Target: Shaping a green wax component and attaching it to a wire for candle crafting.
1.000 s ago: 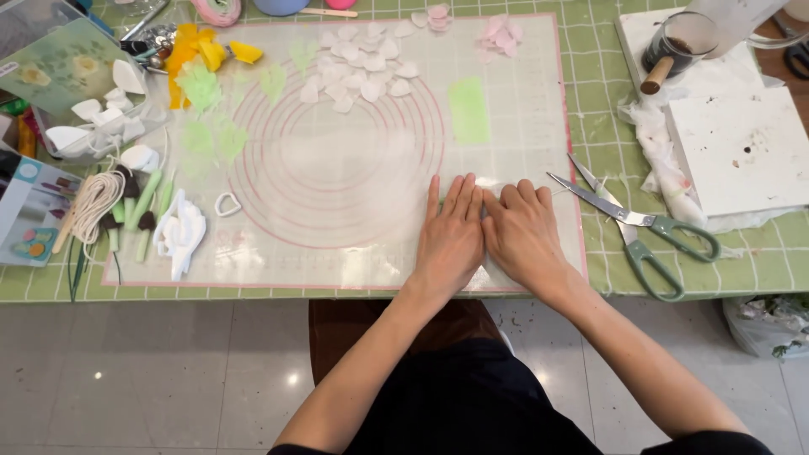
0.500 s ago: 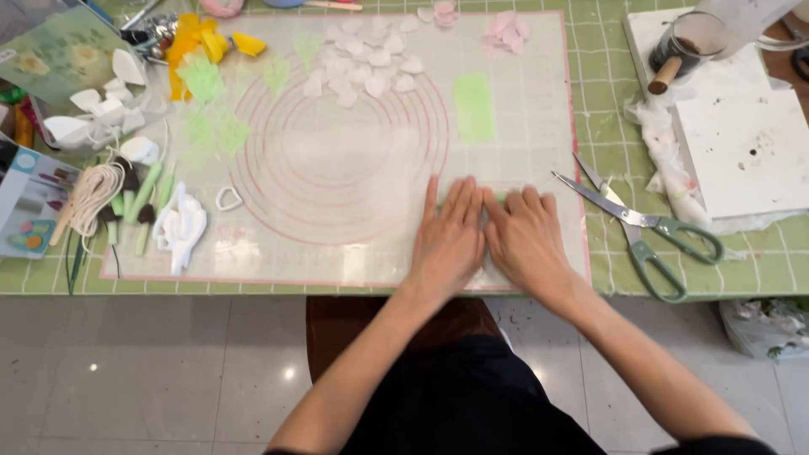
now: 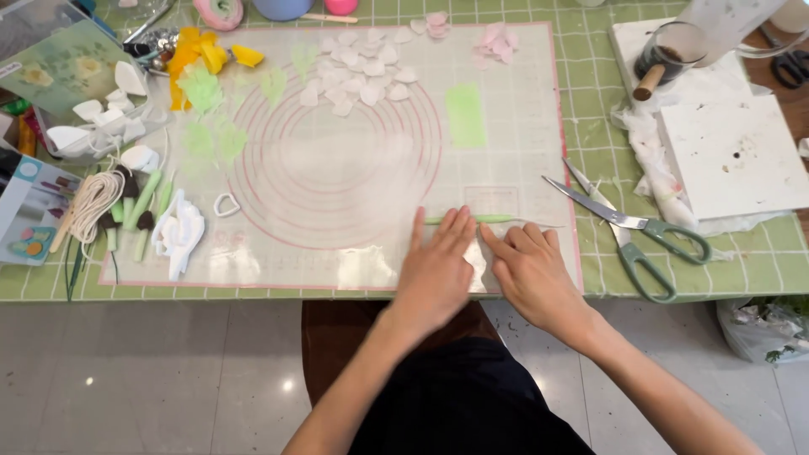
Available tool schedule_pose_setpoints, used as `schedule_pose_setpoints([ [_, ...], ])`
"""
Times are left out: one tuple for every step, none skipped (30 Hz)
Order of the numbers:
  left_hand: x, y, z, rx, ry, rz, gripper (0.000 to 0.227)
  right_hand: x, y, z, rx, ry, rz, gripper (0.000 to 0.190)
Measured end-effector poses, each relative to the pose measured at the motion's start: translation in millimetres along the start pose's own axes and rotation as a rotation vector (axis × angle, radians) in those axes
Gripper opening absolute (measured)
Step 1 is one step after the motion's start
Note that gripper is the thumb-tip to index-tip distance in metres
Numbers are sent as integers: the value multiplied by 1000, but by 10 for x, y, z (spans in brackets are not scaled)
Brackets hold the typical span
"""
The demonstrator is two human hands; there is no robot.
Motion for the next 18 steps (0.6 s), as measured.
schedule_pose_setpoints([
  [-54,-33,-80,1,6,3,63,13,-91,50,4,0,5,51],
  [-46,-17,-218,269,-137,-35,59,53,-192,100,-56,30,24,52],
  [-28,17,-343,538,-281,-72,57,92,-290,155,-117,61,43,53],
  [-42,-70,-278,537,-281,-74,57,97,-343,190,-119,62,44,53],
  [-82,-258,-277,537,-317,46,56,106,-396,305,-73,131,45,50],
  [-98,-440,-268,537,-354,164,56,135,-454,421,-26,202,42,47],
  [-49,-367,-113,537,-356,160,56,156,-455,422,-27,205,40,47],
  [-22,-288,35,194,-289,104,59,150,-468,431,6,201,51,46],
  [9,-211,175,-148,-217,47,63,143,-480,437,38,198,62,45],
  [33,-68,236,-149,-219,48,63,142,-452,408,37,196,61,45],
  [41,56,365,-122,-154,75,65,141,-408,362,49,175,46,47],
  [58,179,492,-95,-92,104,67,141,-361,313,60,151,28,49],
  [19,256,464,-97,-96,104,67,132,-367,299,58,148,26,49],
  [-32,328,415,-116,-111,107,65,109,-382,287,27,152,34,48],
  [-85,398,366,-136,-126,110,64,86,-397,276,-4,155,41,47],
  [-176,416,307,-137,-127,110,64,60,-419,279,-5,155,41,47],
  [-266,434,250,-98,-132,112,64,40,-429,288,4,160,27,47],
  [-341,451,194,-59,-140,113,64,28,-435,291,11,165,11,47],
])
Point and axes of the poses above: each hand's wrist, its own x-axis away from the middle knuckle, its own y-axis out of the palm, z = x × y, the point moved 10 cm from there along -x, towards the middle knuckle, and after that the axes turned 14 degrees about z, right-handed, at the moved point
